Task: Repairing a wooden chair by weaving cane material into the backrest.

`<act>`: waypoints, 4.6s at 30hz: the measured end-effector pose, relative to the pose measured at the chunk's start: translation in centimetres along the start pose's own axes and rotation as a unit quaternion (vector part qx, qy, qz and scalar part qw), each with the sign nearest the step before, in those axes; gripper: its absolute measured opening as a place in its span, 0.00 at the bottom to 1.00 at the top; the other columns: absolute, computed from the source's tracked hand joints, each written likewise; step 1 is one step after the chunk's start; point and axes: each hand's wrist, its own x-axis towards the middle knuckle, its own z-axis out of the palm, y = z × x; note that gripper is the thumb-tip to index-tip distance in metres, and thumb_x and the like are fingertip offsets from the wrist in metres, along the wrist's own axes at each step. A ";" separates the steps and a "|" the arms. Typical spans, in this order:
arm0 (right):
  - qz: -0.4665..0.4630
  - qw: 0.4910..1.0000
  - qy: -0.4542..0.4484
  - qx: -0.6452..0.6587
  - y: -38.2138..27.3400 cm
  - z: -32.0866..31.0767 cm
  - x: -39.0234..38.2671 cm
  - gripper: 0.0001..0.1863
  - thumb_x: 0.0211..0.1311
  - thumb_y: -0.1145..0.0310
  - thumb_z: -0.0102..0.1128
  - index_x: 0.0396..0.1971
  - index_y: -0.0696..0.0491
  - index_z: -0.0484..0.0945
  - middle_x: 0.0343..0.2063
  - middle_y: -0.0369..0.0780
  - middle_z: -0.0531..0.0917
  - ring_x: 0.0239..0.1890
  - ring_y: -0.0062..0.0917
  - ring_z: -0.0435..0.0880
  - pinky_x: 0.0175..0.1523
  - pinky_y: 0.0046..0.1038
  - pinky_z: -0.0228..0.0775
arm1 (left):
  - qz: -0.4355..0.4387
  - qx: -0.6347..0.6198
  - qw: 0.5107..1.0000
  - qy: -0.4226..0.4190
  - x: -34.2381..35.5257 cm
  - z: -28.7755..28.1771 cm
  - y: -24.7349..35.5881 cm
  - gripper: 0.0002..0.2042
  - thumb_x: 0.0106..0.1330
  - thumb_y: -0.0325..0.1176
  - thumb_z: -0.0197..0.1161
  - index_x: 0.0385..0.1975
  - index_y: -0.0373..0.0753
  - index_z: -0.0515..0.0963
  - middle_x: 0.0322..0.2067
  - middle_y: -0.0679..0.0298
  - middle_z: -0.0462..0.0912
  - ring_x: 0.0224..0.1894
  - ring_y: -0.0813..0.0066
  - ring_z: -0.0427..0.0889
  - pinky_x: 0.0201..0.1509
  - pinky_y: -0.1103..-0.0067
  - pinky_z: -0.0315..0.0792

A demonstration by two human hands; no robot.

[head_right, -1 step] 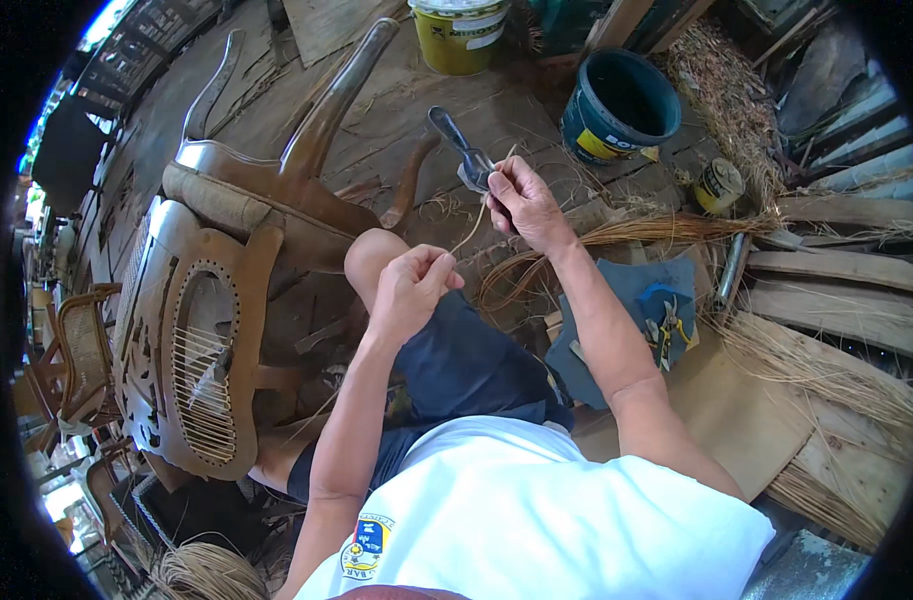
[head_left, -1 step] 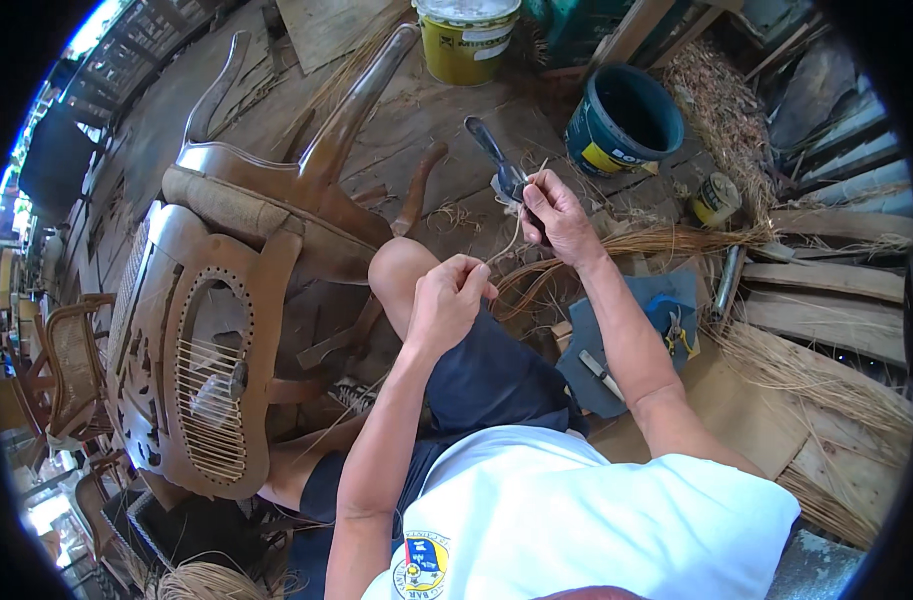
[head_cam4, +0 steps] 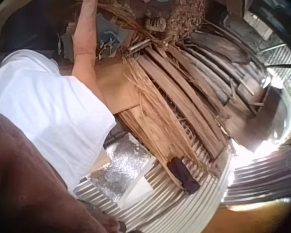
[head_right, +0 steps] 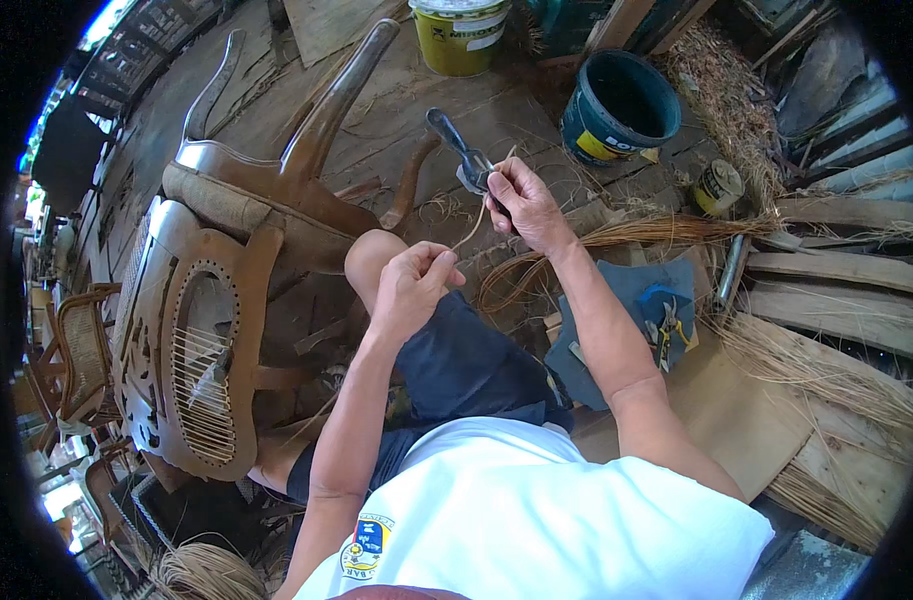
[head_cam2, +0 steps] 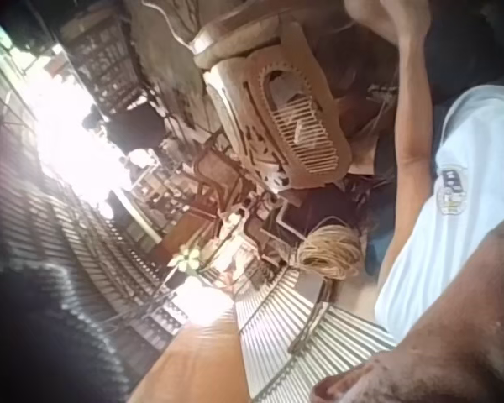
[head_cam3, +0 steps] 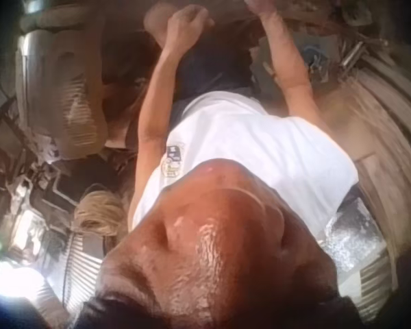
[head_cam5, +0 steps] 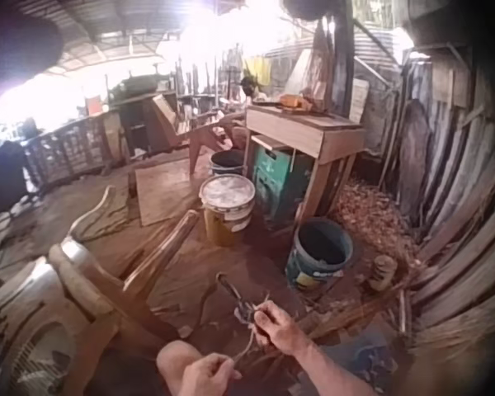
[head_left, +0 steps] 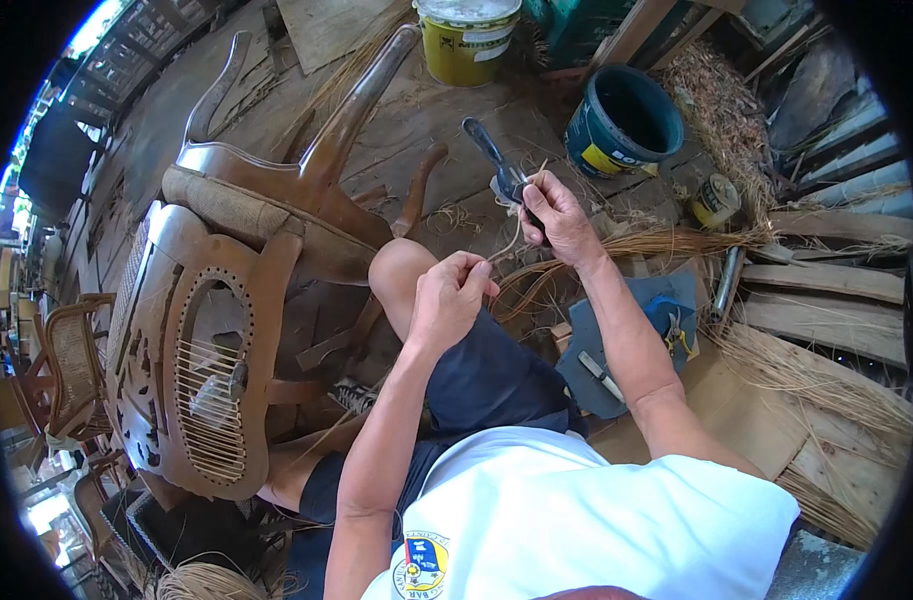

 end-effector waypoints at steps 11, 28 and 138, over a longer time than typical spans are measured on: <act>0.046 0.998 -0.022 -0.042 0.0 0.2 0.6 0.11 0.75 0.59 0.55 0.35 0.50 0.71 0.22 0.32 0.77 0.18 0.11 0.70 0.21 0.15 0.61 | -0.025 0.025 0.999 0.034 2.5 1.1 1.9 0.11 0.71 0.35 0.56 0.35 0.32 0.79 0.25 0.62 0.87 0.24 0.80 0.80 0.31 0.80 0.73; 0.028 0.993 0.007 -0.118 3.6 2.8 0.4 0.16 0.72 0.58 0.60 0.26 0.51 0.72 0.14 0.29 0.72 0.15 0.09 0.68 0.19 0.18 0.58 | 0.002 0.050 0.993 0.106 4.5 2.1 -0.3 0.13 0.71 0.37 0.59 0.31 0.32 0.78 0.21 0.57 0.84 0.24 0.72 0.83 0.31 0.74 0.75; 0.115 0.927 0.335 0.124 8.6 -12.5 -10.8 0.08 0.65 0.71 0.67 0.31 0.50 0.74 0.27 0.38 0.84 0.21 0.14 0.75 0.24 0.17 0.68 | -0.456 0.144 0.878 -0.016 -45.2 -21.7 -3.2 0.09 0.71 0.33 0.56 0.32 0.36 0.78 0.23 0.56 0.80 0.23 0.70 0.80 0.29 0.75 0.73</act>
